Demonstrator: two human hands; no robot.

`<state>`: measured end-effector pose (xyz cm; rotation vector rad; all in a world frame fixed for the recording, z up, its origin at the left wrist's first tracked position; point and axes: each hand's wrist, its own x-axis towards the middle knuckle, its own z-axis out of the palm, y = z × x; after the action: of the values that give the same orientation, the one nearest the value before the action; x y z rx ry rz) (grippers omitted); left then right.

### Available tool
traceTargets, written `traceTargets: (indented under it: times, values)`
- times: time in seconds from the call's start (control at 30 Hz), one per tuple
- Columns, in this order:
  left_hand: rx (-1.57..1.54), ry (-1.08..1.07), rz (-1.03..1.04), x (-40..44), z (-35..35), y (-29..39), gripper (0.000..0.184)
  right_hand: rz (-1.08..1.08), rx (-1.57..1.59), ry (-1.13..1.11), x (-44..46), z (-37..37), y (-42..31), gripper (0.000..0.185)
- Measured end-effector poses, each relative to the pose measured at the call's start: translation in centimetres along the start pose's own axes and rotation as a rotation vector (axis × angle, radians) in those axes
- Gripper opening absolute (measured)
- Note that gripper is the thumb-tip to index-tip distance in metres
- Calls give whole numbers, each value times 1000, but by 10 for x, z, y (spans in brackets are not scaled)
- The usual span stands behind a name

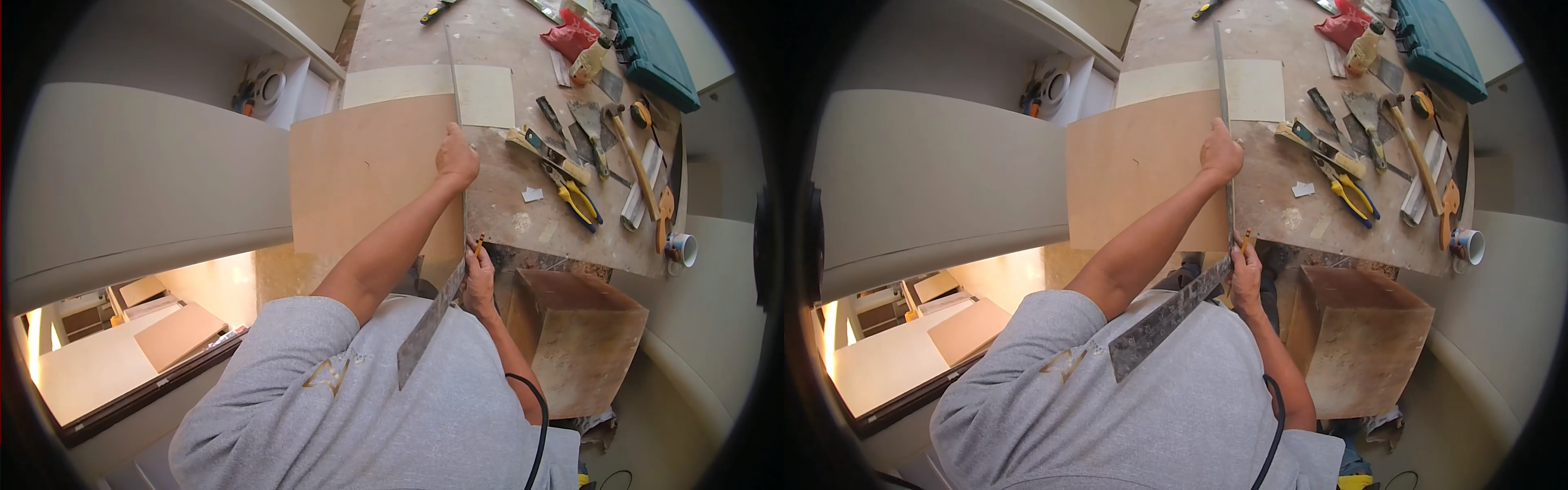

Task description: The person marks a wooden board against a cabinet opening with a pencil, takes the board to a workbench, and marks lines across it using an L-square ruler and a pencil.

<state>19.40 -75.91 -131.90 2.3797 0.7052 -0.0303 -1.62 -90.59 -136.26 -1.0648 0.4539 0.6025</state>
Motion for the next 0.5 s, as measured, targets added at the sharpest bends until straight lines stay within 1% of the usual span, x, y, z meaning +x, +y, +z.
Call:
traceTargets:
  times: [0.07,0.2,0.27,0.3,0.37,0.43,0.5]
  values:
    - [-1,-1,-4,0,0,1,34,23,37,-76,4,-9,8,43]
    - [3,4,1,0,1,-1,34,-9,133,-40,5,-6,8,41]
    - [-4,9,13,0,2,-2,35,-256,-640,32,4,-17,-6,37]
    - [-10,15,21,1,4,-4,35,-258,-640,35,6,-24,-16,37]
    - [-20,20,31,2,5,-4,35,-420,-970,158,14,-30,-43,36]
    - [-20,15,11,0,4,-3,35,-505,-829,192,25,-8,-97,33]
    - [-32,20,-4,-2,3,-1,34,-338,-395,42,54,10,-151,32]
